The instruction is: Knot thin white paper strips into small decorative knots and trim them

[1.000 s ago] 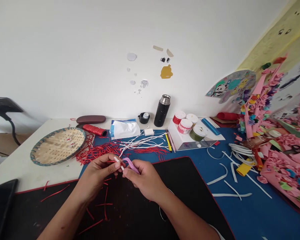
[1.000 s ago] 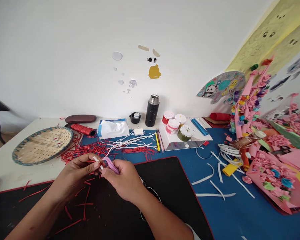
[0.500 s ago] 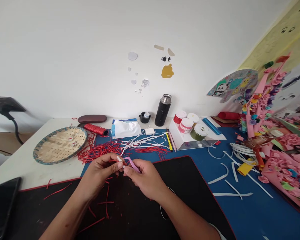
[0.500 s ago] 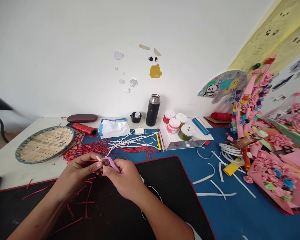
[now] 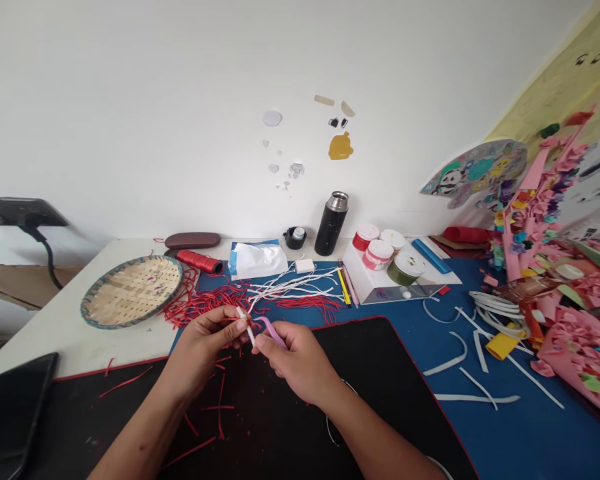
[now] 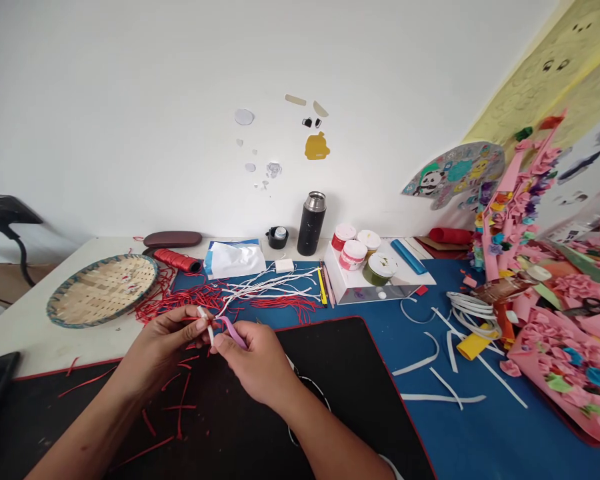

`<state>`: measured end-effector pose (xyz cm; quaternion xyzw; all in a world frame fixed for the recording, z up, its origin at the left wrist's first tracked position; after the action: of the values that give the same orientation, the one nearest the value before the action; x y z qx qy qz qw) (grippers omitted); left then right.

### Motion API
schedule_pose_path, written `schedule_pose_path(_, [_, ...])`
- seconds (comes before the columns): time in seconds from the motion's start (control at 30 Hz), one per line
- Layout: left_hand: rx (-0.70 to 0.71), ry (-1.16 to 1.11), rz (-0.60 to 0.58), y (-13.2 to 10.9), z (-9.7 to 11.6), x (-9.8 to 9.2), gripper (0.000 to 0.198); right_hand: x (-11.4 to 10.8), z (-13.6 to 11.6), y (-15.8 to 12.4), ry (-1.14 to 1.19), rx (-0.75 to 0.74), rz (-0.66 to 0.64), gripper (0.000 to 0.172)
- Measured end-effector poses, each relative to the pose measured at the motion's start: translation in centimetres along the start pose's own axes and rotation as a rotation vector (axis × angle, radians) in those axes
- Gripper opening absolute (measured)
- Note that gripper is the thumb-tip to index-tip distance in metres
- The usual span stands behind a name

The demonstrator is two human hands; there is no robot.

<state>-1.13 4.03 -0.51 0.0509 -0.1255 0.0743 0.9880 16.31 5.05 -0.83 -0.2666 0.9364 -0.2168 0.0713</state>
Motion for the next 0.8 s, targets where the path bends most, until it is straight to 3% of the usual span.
schedule_pose_path(0.27, [-0.018,-0.012,0.010,0.0,-0.2,-0.3,0.034,0.1,-0.5,-0.4,-0.066,-0.028,0.017,0.028])
schedule_pose_path(0.57, [-0.101,-0.233,0.118,0.2,-0.4,-0.6,0.038,0.0,-1.5,-1.2,-0.156,-0.109,0.057,0.037])
schedule_pose_path(0.8, [-0.090,-0.199,0.090,0.2,-0.1,-0.3,0.034,-0.3,-1.5,-1.1,-0.093,-0.140,0.088,0.028])
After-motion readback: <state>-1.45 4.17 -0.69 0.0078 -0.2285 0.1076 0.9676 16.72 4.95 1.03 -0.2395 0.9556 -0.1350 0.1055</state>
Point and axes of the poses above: each hand's wrist, its own y-axis towards the middle knuckle, its own x-axis out of the palm, z = x × y, the point moved 4 cm from there along y, towards the middle knuckle, and after that the axes turned 15 degrees about x, right-handed, at the moved point
